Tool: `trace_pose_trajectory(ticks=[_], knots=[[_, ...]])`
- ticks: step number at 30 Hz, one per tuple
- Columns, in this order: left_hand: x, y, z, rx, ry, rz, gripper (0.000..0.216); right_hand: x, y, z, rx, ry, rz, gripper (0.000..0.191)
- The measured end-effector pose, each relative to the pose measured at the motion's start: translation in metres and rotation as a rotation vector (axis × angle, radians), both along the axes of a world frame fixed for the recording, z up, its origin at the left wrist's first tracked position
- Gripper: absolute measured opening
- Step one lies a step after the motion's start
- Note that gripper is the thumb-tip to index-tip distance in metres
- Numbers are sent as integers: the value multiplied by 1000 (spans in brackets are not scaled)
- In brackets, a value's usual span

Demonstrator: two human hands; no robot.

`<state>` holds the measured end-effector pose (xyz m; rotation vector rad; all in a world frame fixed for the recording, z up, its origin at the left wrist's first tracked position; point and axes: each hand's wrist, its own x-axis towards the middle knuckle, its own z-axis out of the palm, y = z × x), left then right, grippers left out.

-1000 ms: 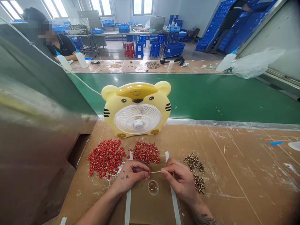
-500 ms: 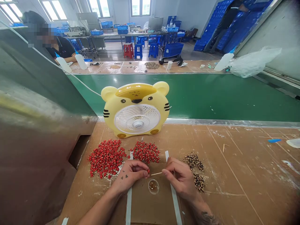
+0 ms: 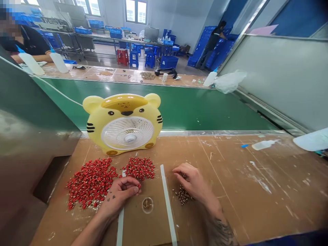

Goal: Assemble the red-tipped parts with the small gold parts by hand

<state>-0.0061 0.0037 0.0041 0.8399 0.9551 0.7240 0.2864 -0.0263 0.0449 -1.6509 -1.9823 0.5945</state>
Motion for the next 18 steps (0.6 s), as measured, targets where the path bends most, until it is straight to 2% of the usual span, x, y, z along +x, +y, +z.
trace_pose_trajectory(ticks=[3, 8, 14, 17, 18], knots=[[0, 0, -2, -9, -34, -4, 21, 13, -13, 4, -71, -173, 46, 13], [2, -1, 3, -17, -68, -6, 21, -2, -26, -2, -89, -286, 202, 10], [1, 0, 8, -20, -29, 11, 28, -17, -13, -11, -3, -370, 247, 23], [0, -3, 5, -32, 46, 47, 34, -16, -12, -5, 19, -337, 237, 15], [-1, -3, 3, -27, 74, 113, 36, -16, -12, -3, 13, -328, 207, 12]])
